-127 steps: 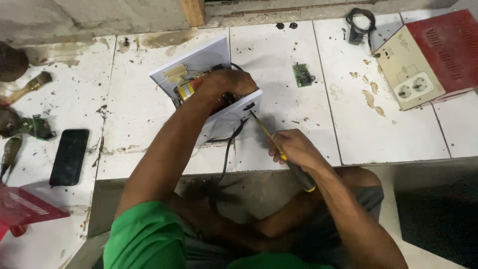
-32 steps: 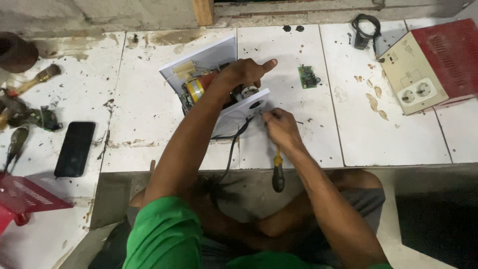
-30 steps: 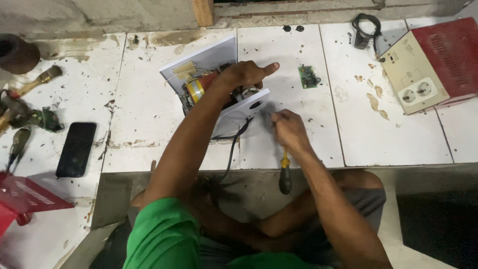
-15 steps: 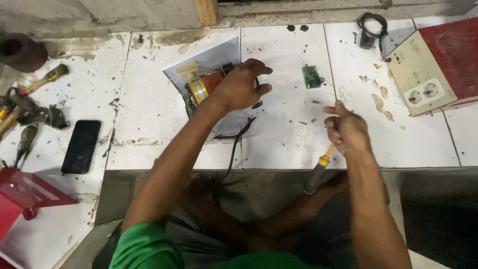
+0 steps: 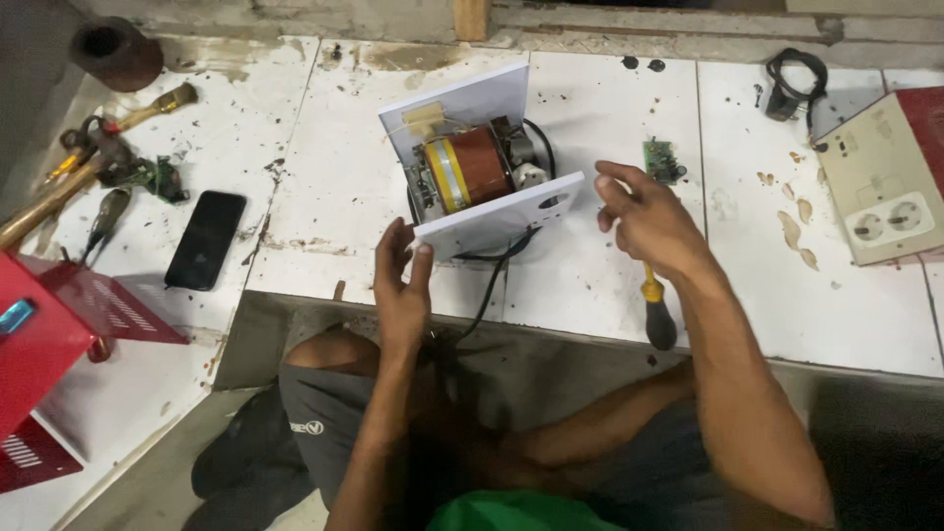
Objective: The person sits on the floor and uses a screwdriver to work on the internal components of a white electrical device, which appears to be a transformer or motor. They manipulate wires and adjust parts inside the casing.
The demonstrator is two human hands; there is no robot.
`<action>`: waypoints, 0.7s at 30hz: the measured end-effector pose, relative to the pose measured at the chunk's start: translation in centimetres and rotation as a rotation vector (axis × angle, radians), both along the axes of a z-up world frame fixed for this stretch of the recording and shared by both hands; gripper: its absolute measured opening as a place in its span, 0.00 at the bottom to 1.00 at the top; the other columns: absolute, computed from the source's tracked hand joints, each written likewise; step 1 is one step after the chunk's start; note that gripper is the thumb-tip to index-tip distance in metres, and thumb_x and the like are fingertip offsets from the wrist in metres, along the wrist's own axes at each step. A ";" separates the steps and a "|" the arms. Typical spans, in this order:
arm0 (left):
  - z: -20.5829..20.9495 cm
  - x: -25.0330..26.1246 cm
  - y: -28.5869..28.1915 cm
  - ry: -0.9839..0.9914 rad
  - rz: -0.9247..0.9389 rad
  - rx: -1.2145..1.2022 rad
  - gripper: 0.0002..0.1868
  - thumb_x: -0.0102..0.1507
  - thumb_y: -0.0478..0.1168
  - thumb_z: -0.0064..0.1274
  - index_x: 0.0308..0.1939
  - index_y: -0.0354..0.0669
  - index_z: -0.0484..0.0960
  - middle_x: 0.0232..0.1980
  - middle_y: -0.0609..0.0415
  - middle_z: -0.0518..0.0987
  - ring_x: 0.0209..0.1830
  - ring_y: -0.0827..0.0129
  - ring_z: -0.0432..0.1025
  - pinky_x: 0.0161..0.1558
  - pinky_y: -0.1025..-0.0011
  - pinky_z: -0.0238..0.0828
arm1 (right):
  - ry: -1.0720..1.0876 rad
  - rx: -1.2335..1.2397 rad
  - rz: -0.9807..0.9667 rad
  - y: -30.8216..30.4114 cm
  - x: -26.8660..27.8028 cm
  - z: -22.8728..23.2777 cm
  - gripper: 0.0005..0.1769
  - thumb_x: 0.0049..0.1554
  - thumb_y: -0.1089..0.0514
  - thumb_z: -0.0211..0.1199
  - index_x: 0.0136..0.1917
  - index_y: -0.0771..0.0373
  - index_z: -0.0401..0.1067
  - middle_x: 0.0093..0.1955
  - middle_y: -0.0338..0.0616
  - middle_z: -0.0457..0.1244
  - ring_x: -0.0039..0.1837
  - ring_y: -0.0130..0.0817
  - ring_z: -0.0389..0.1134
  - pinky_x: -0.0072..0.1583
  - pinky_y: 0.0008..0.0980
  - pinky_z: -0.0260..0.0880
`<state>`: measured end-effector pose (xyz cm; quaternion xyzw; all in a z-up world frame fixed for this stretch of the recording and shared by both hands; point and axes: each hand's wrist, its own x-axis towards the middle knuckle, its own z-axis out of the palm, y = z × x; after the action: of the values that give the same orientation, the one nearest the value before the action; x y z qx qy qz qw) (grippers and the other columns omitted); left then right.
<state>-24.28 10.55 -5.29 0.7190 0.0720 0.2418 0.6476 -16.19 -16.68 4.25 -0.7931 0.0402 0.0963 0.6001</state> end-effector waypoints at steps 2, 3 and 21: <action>-0.6 0.5 0.7 0.038 -0.041 -0.019 0.24 0.71 0.39 0.52 0.68 0.30 0.68 0.63 0.29 0.74 0.70 0.35 0.65 0.70 0.43 0.59 | -0.023 -0.005 0.010 1.3 1.0 -1.4 0.21 0.68 0.51 0.55 0.68 0.66 0.69 0.31 0.46 0.60 0.24 0.24 0.54 0.24 0.22 0.50; -0.9 0.8 0.9 0.079 -0.088 -0.041 0.20 0.72 0.41 0.52 0.65 0.34 0.74 0.60 0.32 0.77 0.69 0.38 0.68 0.70 0.42 0.59 | -0.043 -0.012 0.014 1.9 1.5 -2.2 0.21 0.68 0.49 0.56 0.66 0.66 0.71 0.31 0.46 0.61 0.25 0.24 0.56 0.25 0.23 0.52; -2.8 16.1 7.8 -0.081 0.216 0.369 0.31 0.62 0.31 0.62 0.68 0.44 0.69 0.60 0.47 0.71 0.62 0.49 0.72 0.63 0.53 0.75 | -0.103 0.161 -0.367 1.9 -4.8 -4.7 0.15 0.71 0.55 0.52 0.55 0.67 0.75 0.28 0.42 0.51 0.24 0.22 0.46 0.25 0.23 0.45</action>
<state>-8.16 18.30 -8.05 0.8031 0.0770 0.3477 0.4778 -21.01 -14.81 -0.50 -0.7258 0.1455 -0.0525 0.6703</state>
